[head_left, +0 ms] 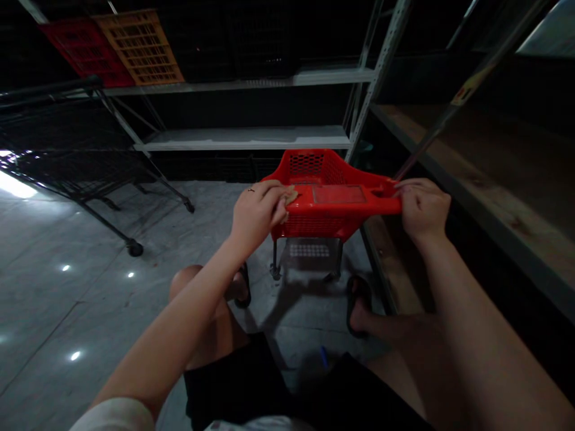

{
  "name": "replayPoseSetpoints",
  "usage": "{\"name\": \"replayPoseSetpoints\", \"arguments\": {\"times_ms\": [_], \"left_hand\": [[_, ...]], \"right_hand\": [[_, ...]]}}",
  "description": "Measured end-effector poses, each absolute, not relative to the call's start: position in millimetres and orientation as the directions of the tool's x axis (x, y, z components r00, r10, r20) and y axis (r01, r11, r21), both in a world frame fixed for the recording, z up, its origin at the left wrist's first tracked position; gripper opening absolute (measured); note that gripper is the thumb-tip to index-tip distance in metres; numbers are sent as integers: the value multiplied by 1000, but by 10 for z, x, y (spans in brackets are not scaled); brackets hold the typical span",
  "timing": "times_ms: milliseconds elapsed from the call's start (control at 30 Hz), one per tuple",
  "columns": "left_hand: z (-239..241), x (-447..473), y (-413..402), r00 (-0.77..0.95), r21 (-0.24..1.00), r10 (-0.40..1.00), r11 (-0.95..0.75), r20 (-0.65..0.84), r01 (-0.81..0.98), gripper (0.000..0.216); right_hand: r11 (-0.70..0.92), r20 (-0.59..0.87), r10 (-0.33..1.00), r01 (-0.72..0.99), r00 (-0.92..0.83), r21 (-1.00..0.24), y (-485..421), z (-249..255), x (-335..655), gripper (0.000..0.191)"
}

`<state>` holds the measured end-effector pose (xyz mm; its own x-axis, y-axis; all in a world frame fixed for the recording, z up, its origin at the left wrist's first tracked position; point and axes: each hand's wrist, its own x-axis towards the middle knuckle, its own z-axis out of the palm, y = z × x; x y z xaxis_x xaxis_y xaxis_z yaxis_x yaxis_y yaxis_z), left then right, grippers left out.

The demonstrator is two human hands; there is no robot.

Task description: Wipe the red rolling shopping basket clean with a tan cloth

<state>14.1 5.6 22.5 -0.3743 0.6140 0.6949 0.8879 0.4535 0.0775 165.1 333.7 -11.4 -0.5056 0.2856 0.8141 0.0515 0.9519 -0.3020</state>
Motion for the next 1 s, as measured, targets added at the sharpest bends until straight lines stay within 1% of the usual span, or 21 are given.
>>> {"name": "replayPoseSetpoints", "arguments": {"times_ms": [67,133,167,233,267,333,400,467,567,667,733,767,833,900,933,1000], "left_hand": [[283,-3,-110,-430,110,641,476,635,872,21],[329,-77,-149,-509,194,636,499,580,845,20],[335,-78,-125,-551,248,610,511,570,823,20],[305,-4,-5,-608,339,520,523,600,782,21],[272,66,90,-612,362,471,518,635,775,22],[191,249,339,-565,360,409,477,716,802,25],[127,452,645,-484,313,411,416,773,854,28],[108,642,962,-395,229,474,370,787,900,30],[153,857,1330,-275,82,605,327,747,941,33],[234,958,1443,-224,15,689,295,689,955,43],[302,953,1385,-189,17,739,234,647,972,57],[342,930,1333,-162,31,765,183,623,983,66],[431,852,1215,-100,91,817,58,568,994,83],[522,746,1100,-51,170,858,-43,512,985,98],[562,688,1044,-45,202,873,-62,485,977,103],[623,563,925,-67,234,901,-39,429,971,110]], "right_hand": [[950,818,285,34,-499,-310,3325,-117,1639,36],[942,804,300,26,-513,-334,3293,-120,1628,38],[936,792,311,26,-525,-350,3271,-120,1626,39],[926,779,331,25,-533,-376,3216,-113,1627,40],[923,777,335,20,-533,-384,3184,-105,1631,41],[917,779,342,4,-525,-400,3114,-82,1646,43],[903,763,366,5,-532,-429,3048,-56,1666,46],[886,738,397,17,-545,-464,3008,-42,1691,48],[873,720,415,22,-556,-487,3035,-50,1735,50],[886,723,395,26,-567,-463,3103,-57,1776,49],[889,727,397,39,-560,-455,3074,-39,1785,48],[887,729,408,47,-549,-460,3015,-22,1782,51],[875,733,431,43,-526,-483,2807,20,1756,59],[867,732,425,8,-533,-497,2527,61,1712,65],[867,728,410,-12,-549,-498,2390,77,1688,67],[879,718,372,-24,-588,-476,2188,94,1656,70]]}}
